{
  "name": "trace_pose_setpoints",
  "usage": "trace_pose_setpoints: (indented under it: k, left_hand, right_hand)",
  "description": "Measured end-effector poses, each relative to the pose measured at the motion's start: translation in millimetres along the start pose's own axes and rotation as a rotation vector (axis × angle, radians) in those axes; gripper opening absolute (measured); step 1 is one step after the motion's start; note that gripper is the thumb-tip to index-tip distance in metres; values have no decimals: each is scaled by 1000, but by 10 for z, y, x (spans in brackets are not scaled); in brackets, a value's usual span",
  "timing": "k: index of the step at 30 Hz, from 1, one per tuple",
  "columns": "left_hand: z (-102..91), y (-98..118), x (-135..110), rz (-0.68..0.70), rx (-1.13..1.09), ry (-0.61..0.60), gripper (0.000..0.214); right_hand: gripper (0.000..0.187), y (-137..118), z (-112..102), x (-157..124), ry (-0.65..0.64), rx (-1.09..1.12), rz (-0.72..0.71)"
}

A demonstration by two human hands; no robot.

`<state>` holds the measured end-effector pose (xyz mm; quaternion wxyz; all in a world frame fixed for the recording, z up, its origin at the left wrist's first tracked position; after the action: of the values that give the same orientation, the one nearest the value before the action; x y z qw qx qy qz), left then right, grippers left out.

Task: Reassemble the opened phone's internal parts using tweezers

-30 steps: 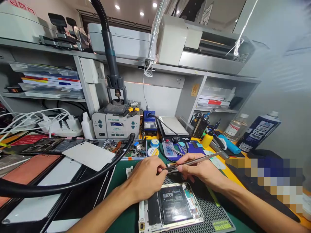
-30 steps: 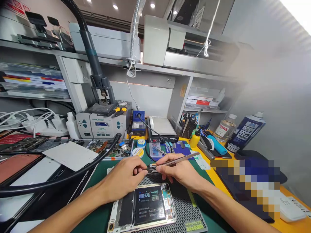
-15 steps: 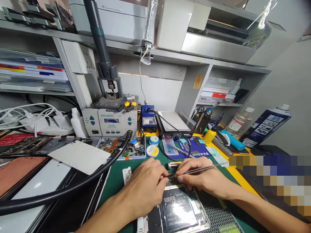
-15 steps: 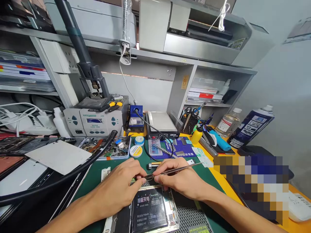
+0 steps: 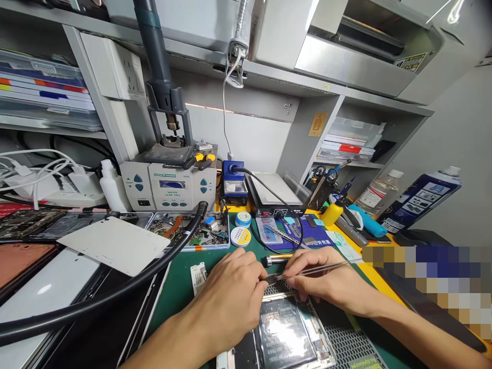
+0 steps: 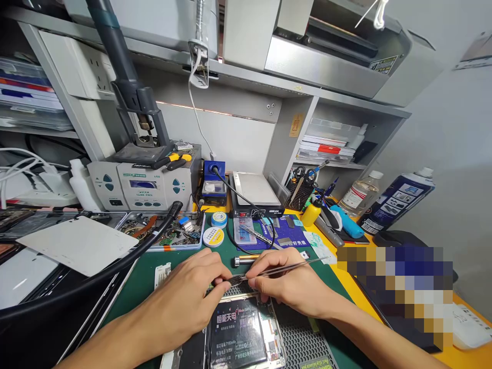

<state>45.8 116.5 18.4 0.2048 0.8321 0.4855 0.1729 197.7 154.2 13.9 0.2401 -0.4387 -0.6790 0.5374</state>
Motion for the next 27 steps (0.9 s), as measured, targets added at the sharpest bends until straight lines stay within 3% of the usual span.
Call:
trace_pose_setpoints:
  k: [27]
  left_hand:
    - [24,13,-2,-5,7,-48,7]
  right_hand:
    - [19,18,17,10,1,42,30]
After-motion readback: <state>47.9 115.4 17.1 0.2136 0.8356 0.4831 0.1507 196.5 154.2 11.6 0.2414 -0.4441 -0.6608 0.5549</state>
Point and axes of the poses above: each hand's wrist, its own x-axis towards the middle knuckle, its own z-axis out of the palm, y = z × x, the point moved 9 cm from there along x, towards the middle knuckle, and after that the axes turned 5 degrees about -y, right-handed, at the moved point
